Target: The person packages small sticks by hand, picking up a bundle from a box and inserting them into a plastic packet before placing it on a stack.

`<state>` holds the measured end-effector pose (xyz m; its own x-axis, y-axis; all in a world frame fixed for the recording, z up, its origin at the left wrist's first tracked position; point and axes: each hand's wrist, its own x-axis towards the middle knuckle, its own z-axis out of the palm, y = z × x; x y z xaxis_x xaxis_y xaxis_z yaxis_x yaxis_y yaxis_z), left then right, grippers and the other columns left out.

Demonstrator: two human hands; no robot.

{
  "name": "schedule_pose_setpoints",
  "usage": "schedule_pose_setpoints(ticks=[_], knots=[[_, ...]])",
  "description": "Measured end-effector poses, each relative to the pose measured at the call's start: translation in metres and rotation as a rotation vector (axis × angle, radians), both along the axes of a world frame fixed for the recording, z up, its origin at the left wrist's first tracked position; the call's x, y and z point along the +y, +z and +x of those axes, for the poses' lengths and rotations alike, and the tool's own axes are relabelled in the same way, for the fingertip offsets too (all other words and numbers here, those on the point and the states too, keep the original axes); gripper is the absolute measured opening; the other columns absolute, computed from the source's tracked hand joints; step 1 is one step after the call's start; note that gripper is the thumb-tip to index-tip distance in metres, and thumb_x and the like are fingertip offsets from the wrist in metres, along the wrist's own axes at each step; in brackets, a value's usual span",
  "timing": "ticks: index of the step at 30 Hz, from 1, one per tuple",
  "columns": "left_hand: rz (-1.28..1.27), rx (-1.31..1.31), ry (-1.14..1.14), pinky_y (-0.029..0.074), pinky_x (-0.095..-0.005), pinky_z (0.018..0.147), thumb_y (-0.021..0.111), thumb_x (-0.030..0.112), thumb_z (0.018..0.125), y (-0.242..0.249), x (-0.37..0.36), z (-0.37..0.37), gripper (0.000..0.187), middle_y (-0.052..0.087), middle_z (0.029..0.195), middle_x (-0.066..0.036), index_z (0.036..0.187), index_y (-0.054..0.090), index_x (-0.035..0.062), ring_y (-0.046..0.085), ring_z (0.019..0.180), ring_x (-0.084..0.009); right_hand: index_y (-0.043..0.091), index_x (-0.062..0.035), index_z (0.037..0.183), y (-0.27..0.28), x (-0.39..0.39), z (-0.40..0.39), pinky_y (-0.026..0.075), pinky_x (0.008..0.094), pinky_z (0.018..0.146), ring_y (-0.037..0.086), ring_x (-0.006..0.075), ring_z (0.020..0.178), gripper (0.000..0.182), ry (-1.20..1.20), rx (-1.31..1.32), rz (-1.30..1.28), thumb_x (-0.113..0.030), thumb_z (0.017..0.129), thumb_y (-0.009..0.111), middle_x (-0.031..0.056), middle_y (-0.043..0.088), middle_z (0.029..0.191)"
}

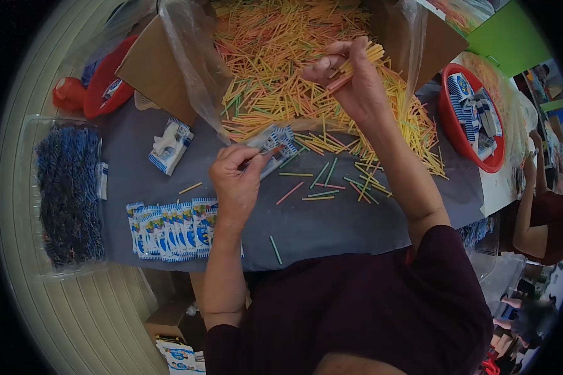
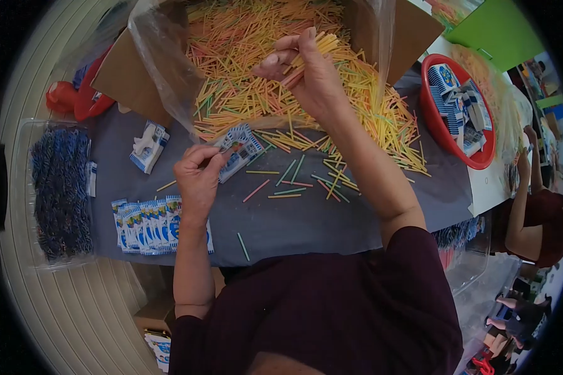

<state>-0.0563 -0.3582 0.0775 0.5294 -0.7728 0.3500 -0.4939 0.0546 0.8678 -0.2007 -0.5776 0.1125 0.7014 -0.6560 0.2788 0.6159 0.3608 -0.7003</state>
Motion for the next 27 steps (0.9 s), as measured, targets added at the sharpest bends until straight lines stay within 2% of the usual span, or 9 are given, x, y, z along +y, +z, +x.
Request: schedule_pose_setpoints(ticks=[2, 5, 9, 15, 19, 21, 22, 25, 27], knots=[[-0.034, 0.349, -0.052, 0.047, -0.0229, 0.066, 0.075, -0.004, 0.077, 0.011, -0.009, -0.012, 0.010, 0.066, 0.079, -0.005, 0.084, 0.069, -0.0052, 0.058, 0.073, -0.0088, 0.058, -0.0029, 0.106, 0.014, 0.021, 0.004, 0.046, 0.0515, 0.099, 0.066, 0.0298, 0.096, 0.056, -0.014, -0.046, -0.090, -0.054, 0.099, 0.034, 0.0134, 0.068, 0.087], [-0.102, 0.501, -0.118, 0.047, -0.0201, 0.065, 0.075, -0.005, 0.078, 0.006, -0.020, -0.018, 0.010, 0.066, 0.082, -0.004, 0.086, 0.069, -0.0056, 0.058, 0.074, -0.0060, 0.058, -0.0017, 0.108, 0.026, 0.050, 0.013, 0.044, 0.0514, 0.101, 0.065, 0.0309, 0.104, 0.061, -0.065, 0.062, -0.259, -0.055, 0.100, 0.029, 0.0168, 0.069, 0.092], [-0.195, 0.542, -0.144, 0.047, -0.0210, 0.066, 0.075, -0.004, 0.078, 0.008, -0.026, -0.027, 0.013, 0.066, 0.082, -0.004, 0.089, 0.070, -0.0051, 0.059, 0.074, -0.0068, 0.057, 0.0005, 0.109, 0.025, 0.062, 0.015, 0.048, 0.0430, 0.096, 0.065, 0.0284, 0.106, 0.063, -0.124, 0.294, -0.447, -0.055, 0.101, 0.029, 0.0185, 0.070, 0.097], [-0.256, 0.259, -0.136, 0.048, -0.0227, 0.065, 0.075, -0.005, 0.078, 0.007, -0.031, -0.028, 0.012, 0.067, 0.084, -0.005, 0.089, 0.070, -0.0048, 0.059, 0.075, -0.0077, 0.058, 0.0007, 0.106, 0.021, 0.068, 0.013, 0.055, 0.0321, 0.081, 0.066, 0.0252, 0.103, 0.061, -0.191, 0.465, -0.438, -0.055, 0.101, 0.033, 0.0171, 0.070, 0.101], [-0.262, 0.369, -0.134, 0.049, -0.0220, 0.066, 0.073, -0.003, 0.081, 0.010, -0.042, -0.030, 0.011, 0.068, 0.085, -0.004, 0.091, 0.070, -0.0045, 0.061, 0.075, -0.0072, 0.060, 0.0001, 0.108, 0.005, 0.061, 0.019, 0.050, 0.0355, 0.091, 0.062, 0.0266, 0.109, 0.062, -0.167, 0.339, -0.481, -0.054, 0.101, 0.032, 0.0172, 0.068, 0.109], [-0.291, 0.485, -0.149, 0.050, -0.0215, 0.066, 0.073, -0.003, 0.082, 0.013, -0.049, -0.031, 0.011, 0.069, 0.086, -0.004, 0.092, 0.070, -0.0044, 0.061, 0.075, -0.0071, 0.065, -0.0040, 0.111, 0.008, 0.058, 0.024, 0.045, 0.0370, 0.094, 0.058, 0.0249, 0.111, 0.052, -0.501, 0.210, -0.938, -0.046, 0.102, 0.036, 0.0120, 0.068, 0.110], [-0.260, 0.509, -0.160, 0.050, -0.0212, 0.067, 0.071, -0.003, 0.083, 0.014, -0.051, -0.031, 0.010, 0.069, 0.086, -0.004, 0.093, 0.070, -0.0044, 0.062, 0.075, -0.0072, 0.067, -0.0067, 0.113, 0.010, 0.051, 0.019, 0.036, 0.0412, 0.104, 0.051, 0.0281, 0.121, 0.051, -0.543, 0.233, -1.057, -0.045, 0.103, 0.034, 0.0144, 0.063, 0.119], [-0.255, 0.539, -0.196, 0.051, -0.0208, 0.068, 0.070, -0.003, 0.085, 0.016, -0.060, -0.031, 0.010, 0.070, 0.086, -0.004, 0.094, 0.070, -0.0043, 0.063, 0.076, -0.0075, 0.068, -0.0081, 0.111, 0.013, 0.047, 0.021, 0.038, 0.0410, 0.102, 0.051, 0.0276, 0.120, 0.052, -0.538, 0.199, -0.945, -0.047, 0.102, 0.034, 0.0136, 0.062, 0.123], [-0.271, 0.547, -0.226, 0.051, -0.0208, 0.068, 0.069, -0.004, 0.085, 0.012, -0.067, -0.031, 0.010, 0.070, 0.086, -0.004, 0.094, 0.070, -0.0044, 0.063, 0.076, -0.0075, 0.068, -0.0079, 0.112, 0.017, 0.038, 0.016, 0.040, 0.0398, 0.101, 0.052, 0.0269, 0.119, 0.056, -0.502, 0.329, -1.070, -0.050, 0.102, 0.033, 0.0139, 0.060, 0.126]])
